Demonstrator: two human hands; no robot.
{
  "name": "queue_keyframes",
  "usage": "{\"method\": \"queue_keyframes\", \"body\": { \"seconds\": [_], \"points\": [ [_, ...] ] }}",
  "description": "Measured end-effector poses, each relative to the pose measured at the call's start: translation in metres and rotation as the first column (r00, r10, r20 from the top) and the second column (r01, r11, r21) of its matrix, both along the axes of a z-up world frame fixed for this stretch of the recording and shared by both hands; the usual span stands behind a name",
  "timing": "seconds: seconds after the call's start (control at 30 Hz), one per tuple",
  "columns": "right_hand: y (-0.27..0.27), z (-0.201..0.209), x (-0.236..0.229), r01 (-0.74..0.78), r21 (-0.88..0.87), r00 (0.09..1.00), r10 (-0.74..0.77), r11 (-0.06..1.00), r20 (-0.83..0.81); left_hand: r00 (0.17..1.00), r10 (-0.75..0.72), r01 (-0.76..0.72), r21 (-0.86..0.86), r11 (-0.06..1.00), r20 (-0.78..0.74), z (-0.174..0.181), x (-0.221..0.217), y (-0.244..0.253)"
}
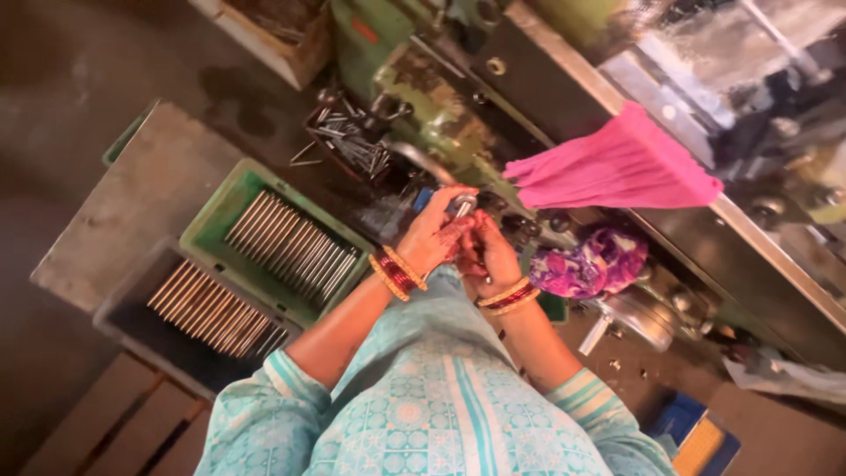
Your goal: The person operates a metal lathe to machine cylindrical metal rods. They load a rod into the chuck, engage the cutting tool, and then remove the finished rod, placing it into a green bin. This process is repeated multiple times.
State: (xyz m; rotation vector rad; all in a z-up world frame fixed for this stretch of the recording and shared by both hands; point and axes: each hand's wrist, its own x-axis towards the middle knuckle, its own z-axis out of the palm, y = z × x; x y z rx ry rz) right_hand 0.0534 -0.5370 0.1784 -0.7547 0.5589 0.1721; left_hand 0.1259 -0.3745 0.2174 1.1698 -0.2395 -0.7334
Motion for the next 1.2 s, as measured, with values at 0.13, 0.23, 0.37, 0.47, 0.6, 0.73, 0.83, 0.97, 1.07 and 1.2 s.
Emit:
{"method": "queue_keyframes", "body": {
  "seconds": [0.13,0.23,0.37,0.47,0.6,0.73,0.83,0.97,1.07,1.2],
  "points": [
    [-0.015,0.005,0.001,0.277,-0.295,0.960,-0.276,0.914,0.045,0.934,-0.010,-0.033,-0.116,0.993,-0.356,-0.004,-0.001,-0.027],
    [-0.029,0.016,0.002,0.367,-0.351,0.929,-0.357,0.861,0.097,0.951,0.029,-0.085,-0.172,0.981,-0.307,-0.005,-0.007,-0.049],
    [-0.048,0.035,-0.006,0.294,-0.288,0.943,-0.229,0.911,0.240,0.553,0.172,-0.384,0.067,0.921,0.815,0.015,0.000,-0.075],
    [-0.071,0.052,-0.004,0.172,-0.146,0.941,-0.119,0.974,0.316,0.212,0.025,-0.483,0.082,0.872,0.977,0.041,0.018,-0.100],
    [-0.089,0.070,0.010,0.395,-0.358,0.919,-0.359,0.846,0.165,0.253,-0.002,-0.580,0.153,0.800,0.967,0.078,0.037,-0.158],
    [-0.123,0.089,0.000,0.213,-0.357,0.977,-0.202,0.910,0.067,0.042,0.064,-0.420,-0.041,0.907,0.997,0.106,0.054,-0.197],
    [-0.167,0.107,-0.013,0.029,-0.269,0.999,-0.022,0.963,0.031,-0.082,-0.041,-0.206,0.023,0.978,0.996,0.128,0.066,-0.217],
    [-0.219,0.133,-0.006,0.106,-0.304,0.994,-0.107,0.947,0.013,-0.119,0.065,-0.132,-0.081,0.988,0.991,0.165,0.069,-0.262],
    [-0.260,0.157,0.010,0.687,-0.401,0.715,-0.468,0.605,0.520,-0.102,0.225,-0.140,-0.238,0.961,0.969,0.186,0.073,-0.304],
    [-0.369,0.203,-0.005,0.937,-0.298,0.349,-0.513,0.183,0.784,0.231,0.380,-0.262,-0.319,0.911,0.895,0.178,0.115,-0.382]
  ]
}}
